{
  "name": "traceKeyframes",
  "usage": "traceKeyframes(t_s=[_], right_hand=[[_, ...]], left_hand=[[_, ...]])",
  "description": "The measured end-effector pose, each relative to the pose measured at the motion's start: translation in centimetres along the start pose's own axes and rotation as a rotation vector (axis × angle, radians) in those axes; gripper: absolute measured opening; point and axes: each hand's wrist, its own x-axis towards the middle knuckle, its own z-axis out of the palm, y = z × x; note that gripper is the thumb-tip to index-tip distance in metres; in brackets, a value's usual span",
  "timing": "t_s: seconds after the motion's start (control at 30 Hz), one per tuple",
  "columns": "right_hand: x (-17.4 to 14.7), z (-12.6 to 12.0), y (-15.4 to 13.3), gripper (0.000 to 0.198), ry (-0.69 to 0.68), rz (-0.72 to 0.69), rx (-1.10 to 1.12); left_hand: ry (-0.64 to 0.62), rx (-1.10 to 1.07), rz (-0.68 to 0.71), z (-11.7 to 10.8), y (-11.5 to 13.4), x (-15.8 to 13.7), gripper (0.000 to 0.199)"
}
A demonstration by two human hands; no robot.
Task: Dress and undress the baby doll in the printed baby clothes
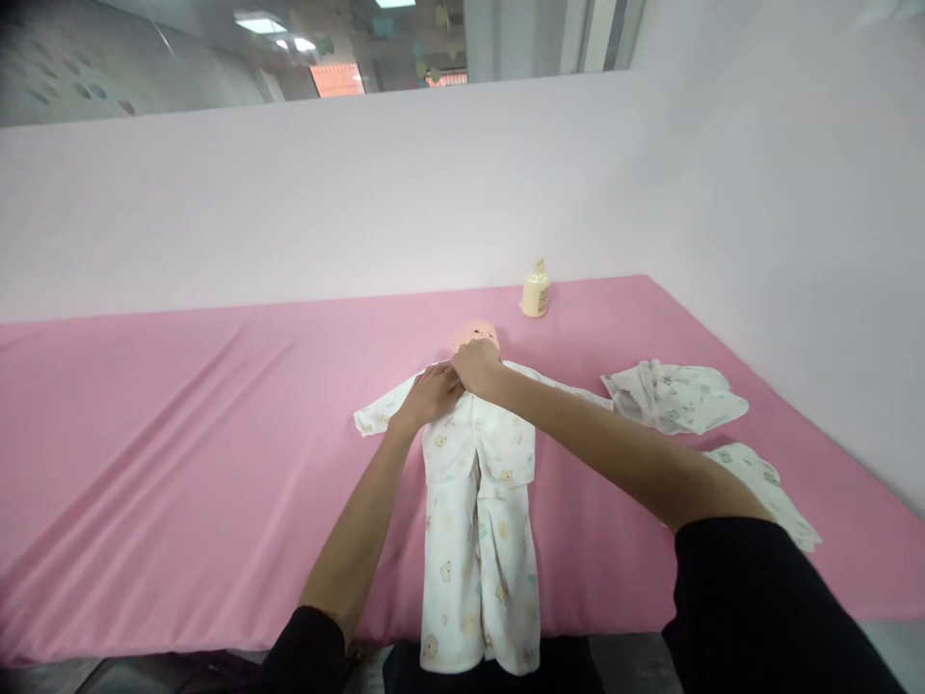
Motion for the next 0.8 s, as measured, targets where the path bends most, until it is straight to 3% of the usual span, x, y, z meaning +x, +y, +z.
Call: traceKeyframes(t_s=[0.17,0.27,0.4,0.57,0.8], right_hand=[[0.6,-0.4,1.6,0.011,-0.051,0.048,0.101],[0.6,-1.2,3.5,0.005,-0.102,0.082,0.216],[-0.6,-1.2,5.8,0.025,-0.167,0.135,0.541],[-2.3,1.6,7.2,0.02,-0.055,0.182,1.05],[-2.8,4.6,7.1,0.014,0.128,0.184,1.163]], left_hand=[[0.005,0.024,0.008,-0.1,-0.2,0.1,0.037],[0.042,-0.002,0.098,-0.1,-0.4,0.5,0.036],[0.113,-0.082,0.255,0.2,-0.2,1.5,0.035],[0.167,-0.162,0.25,0.9,0.0,2.5,0.035],[0.267,-0.078,0.252,1.5,0.1,3.0,0.027]])
